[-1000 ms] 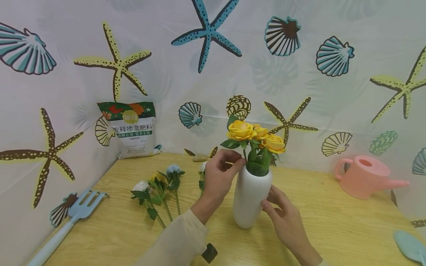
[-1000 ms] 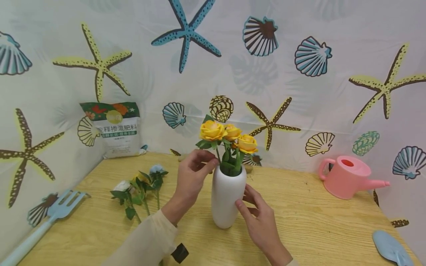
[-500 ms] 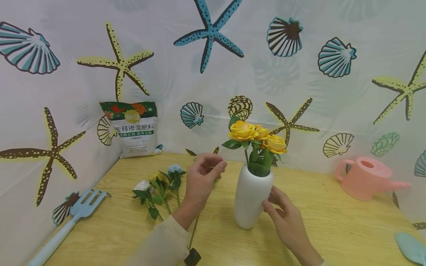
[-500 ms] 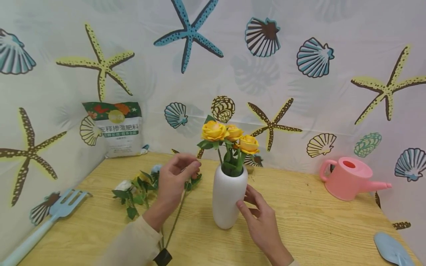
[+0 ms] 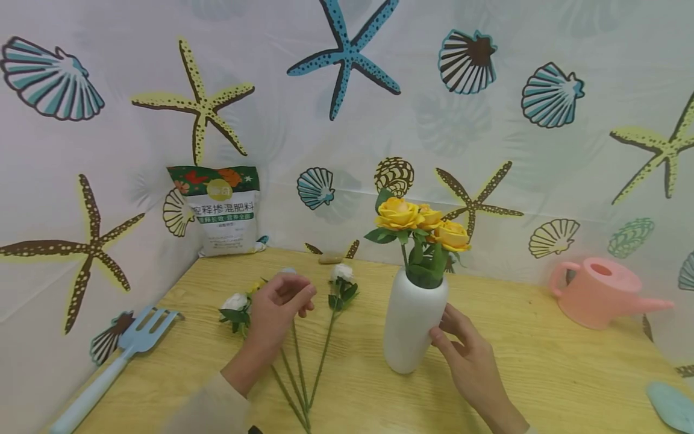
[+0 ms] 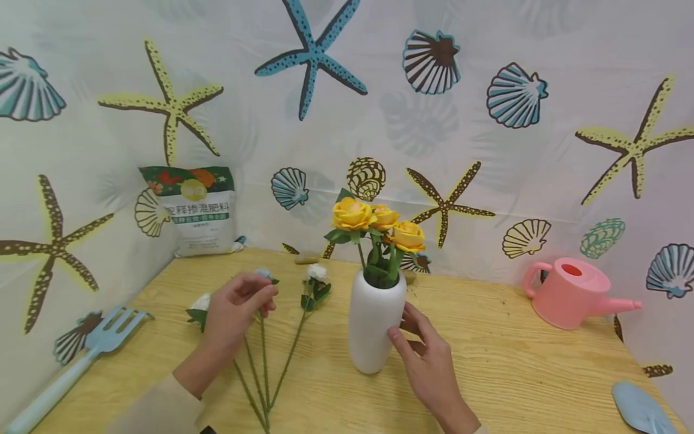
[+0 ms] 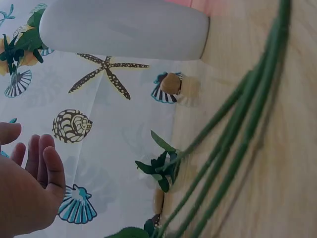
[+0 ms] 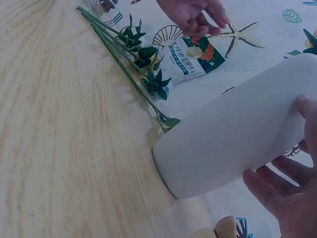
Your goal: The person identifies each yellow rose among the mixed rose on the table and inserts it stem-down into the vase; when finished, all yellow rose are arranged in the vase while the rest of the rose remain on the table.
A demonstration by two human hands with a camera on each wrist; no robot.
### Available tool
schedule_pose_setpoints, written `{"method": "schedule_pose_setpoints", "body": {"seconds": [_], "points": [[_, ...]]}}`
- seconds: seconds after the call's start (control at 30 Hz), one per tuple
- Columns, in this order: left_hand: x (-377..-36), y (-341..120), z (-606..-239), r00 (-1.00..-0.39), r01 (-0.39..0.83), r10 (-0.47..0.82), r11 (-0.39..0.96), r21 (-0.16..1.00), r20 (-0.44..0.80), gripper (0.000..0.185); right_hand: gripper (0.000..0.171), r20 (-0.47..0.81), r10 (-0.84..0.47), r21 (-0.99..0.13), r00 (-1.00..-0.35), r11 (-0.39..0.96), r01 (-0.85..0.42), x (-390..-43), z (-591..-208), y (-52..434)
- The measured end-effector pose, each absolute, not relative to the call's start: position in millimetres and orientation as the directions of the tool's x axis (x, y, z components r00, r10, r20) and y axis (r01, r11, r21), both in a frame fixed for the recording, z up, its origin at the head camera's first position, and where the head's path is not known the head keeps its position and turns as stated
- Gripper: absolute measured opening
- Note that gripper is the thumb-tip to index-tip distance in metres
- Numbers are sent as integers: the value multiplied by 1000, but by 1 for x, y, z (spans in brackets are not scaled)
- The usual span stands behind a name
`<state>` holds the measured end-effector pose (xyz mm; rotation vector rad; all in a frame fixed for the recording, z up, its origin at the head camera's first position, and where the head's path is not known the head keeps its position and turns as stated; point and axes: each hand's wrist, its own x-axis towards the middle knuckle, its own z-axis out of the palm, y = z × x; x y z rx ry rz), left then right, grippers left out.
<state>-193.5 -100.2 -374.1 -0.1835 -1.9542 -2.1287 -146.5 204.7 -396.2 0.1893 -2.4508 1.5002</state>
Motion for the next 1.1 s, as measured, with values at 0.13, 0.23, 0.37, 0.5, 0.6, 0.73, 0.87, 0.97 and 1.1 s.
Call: {"method": "schedule_pose_setpoints", "body": {"seconds": [0.13, 0.23, 0.37, 0.5, 0.6, 0.73, 0.87, 0.97, 1.1], "points": [[-187, -119, -382, -988, 131, -75, 67, 989, 136, 18, 51, 279, 28, -855, -960, 463, -235, -147, -396, 204], [-182, -131, -388, -997, 57, -50, 154, 987, 65, 19, 51, 271, 34, -858, -962, 462, -226, -147, -397, 204], [-179, -144, -396, -999, 6, -31, 286, 958, 16, 17, 52, 267, 34, -862, -963, 456, -223, -147, -397, 203], [-176, -152, -403, -1000, 6, -1, 535, 845, 8, 24, 51, 272, 32, -862, -962, 453, -229, -147, -397, 203], [-175, -154, -404, -1000, 24, 24, 670, 742, 10, 34, 51, 277, 31, -860, -960, 453, -234, -146, -396, 203], [-174, -155, -402, -1000, 15, 29, 734, 679, -9, 40, 51, 278, 25, -860, -960, 452, -238, -145, -395, 203], [-175, -156, -402, -999, 11, 39, 760, 650, -28, 43, 51, 279, 21, -859, -960, 453, -239, -145, -395, 203], [-176, -157, -404, -997, 18, 59, 758, 652, -41, 44, 52, 280, 22, -856, -960, 458, -239, -145, -395, 203], [-179, -159, -405, -994, 22, 87, 744, 668, -64, 42, 51, 280, 26, -855, -960, 461, -238, -146, -396, 203]]}}
